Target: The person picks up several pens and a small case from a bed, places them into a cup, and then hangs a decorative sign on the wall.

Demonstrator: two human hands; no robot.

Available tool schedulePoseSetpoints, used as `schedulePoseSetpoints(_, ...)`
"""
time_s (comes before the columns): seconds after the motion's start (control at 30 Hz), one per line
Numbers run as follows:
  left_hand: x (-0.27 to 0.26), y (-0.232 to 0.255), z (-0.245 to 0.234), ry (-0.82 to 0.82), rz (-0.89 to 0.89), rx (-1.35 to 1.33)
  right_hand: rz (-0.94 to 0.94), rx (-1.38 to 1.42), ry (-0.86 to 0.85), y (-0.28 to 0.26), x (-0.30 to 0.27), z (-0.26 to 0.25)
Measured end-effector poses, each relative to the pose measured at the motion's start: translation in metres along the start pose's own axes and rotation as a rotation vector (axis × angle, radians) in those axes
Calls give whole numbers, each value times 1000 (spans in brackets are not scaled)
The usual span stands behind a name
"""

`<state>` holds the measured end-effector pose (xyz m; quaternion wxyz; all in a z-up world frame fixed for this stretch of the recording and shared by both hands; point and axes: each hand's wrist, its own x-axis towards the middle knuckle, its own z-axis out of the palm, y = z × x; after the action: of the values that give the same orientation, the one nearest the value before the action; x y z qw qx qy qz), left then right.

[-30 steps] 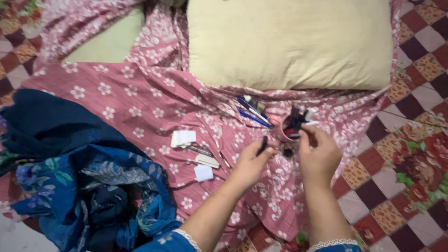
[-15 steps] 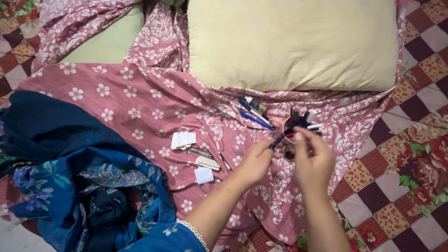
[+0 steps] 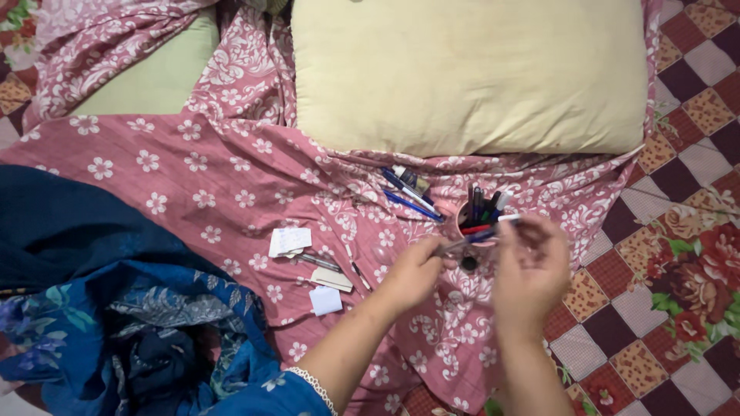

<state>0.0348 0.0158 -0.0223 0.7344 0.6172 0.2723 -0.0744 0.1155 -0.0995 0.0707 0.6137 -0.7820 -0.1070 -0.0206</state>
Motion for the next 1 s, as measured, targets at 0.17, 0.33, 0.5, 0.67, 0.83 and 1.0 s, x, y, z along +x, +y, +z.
schedulePoseSetpoints(0.17, 20, -13, -5, 91, 206, 12, -195, -224, 56, -10, 20, -9)
schedulePoseSetpoints(0.33, 22, 0, -8, 83, -38, -106, -182, -549, -77, 14, 14, 4)
schedulePoseSetpoints(0.5, 19, -2, -16, 117, 20, -48, -140, -693, -154, 34, 3, 21)
schedulePoseSetpoints(0.67, 29, -19, -32, 177, 122, -56, -341, -546, -163, 26, 10, 47)
schedulePoseSetpoints(0.83, 42, -25, -55, 269, 187, -100, -316, -454, -455, 60, 18, 108)
schedulePoseSetpoints(1.0, 37, -20, -76, 414, -43, -45, -384, -683, -542, 112, 31, 162)
